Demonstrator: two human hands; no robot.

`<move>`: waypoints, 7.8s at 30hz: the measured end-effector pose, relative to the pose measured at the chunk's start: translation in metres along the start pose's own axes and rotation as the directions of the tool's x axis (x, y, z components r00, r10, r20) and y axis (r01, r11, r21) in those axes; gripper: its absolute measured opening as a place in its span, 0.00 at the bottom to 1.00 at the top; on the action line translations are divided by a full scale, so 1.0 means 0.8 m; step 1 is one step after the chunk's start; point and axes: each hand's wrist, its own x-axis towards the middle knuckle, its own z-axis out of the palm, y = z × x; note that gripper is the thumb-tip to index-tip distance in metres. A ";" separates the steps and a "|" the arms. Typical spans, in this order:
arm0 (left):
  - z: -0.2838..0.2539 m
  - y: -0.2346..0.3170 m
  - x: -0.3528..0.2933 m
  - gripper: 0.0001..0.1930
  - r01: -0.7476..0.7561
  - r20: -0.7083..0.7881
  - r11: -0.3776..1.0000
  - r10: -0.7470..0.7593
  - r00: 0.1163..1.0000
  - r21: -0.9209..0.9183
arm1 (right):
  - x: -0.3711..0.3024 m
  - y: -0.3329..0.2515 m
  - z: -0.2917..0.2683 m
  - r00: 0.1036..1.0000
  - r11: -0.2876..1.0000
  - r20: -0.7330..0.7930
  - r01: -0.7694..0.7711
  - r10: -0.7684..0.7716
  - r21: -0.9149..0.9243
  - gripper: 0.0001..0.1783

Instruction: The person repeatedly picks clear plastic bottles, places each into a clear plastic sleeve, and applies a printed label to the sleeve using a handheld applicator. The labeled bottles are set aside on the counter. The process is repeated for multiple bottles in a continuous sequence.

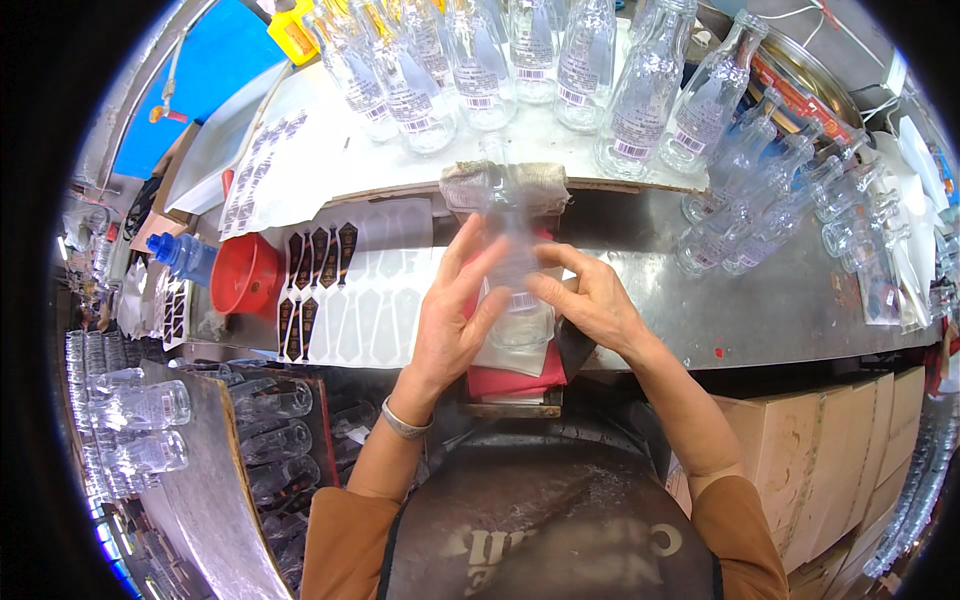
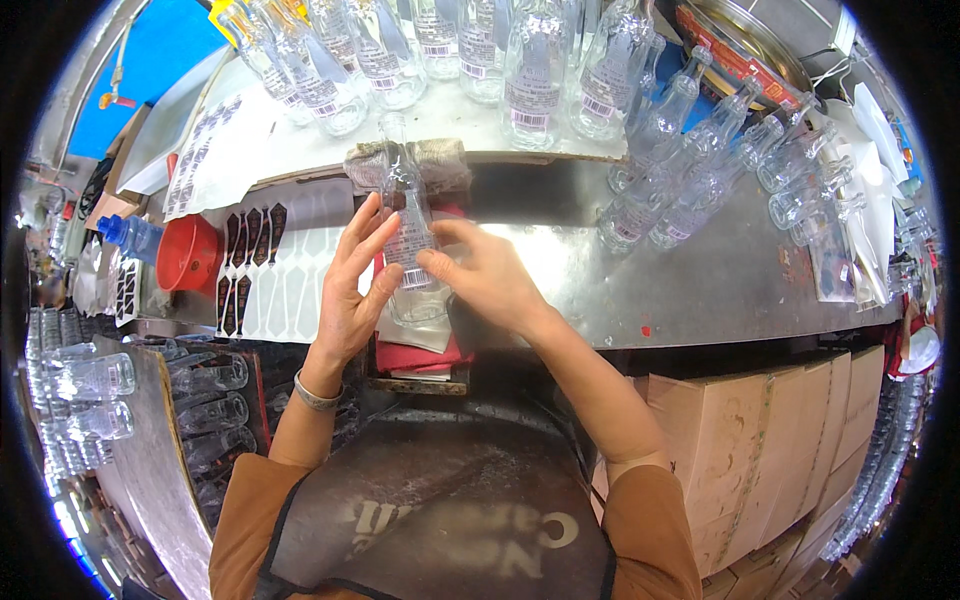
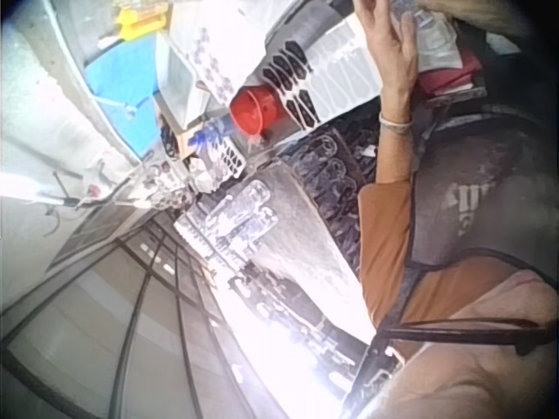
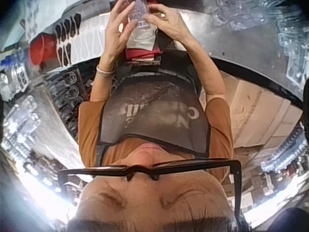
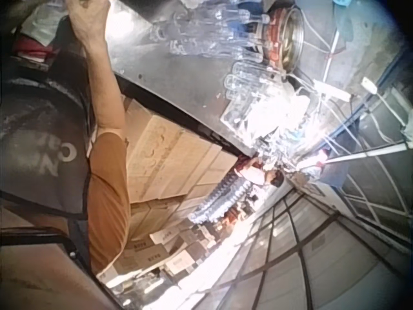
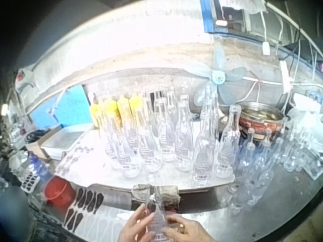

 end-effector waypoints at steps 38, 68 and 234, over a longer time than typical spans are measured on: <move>-0.009 -0.004 -0.033 0.54 0.032 0.055 0.999 -0.032 0.998 -0.010 | 0.044 -0.094 -0.023 0.764 0.538 0.198 0.589 -0.614 -0.603 0.17; 0.001 -0.013 -0.061 0.48 0.127 0.121 0.986 -0.114 0.986 -0.105 | 0.024 -0.024 -0.043 0.776 0.725 -0.040 0.568 -0.629 -0.389 0.14; 0.026 0.012 -0.069 0.46 -0.026 -0.064 0.954 0.047 0.997 0.298 | -0.092 0.008 0.035 0.948 0.885 -0.131 0.215 -0.291 -0.414 0.31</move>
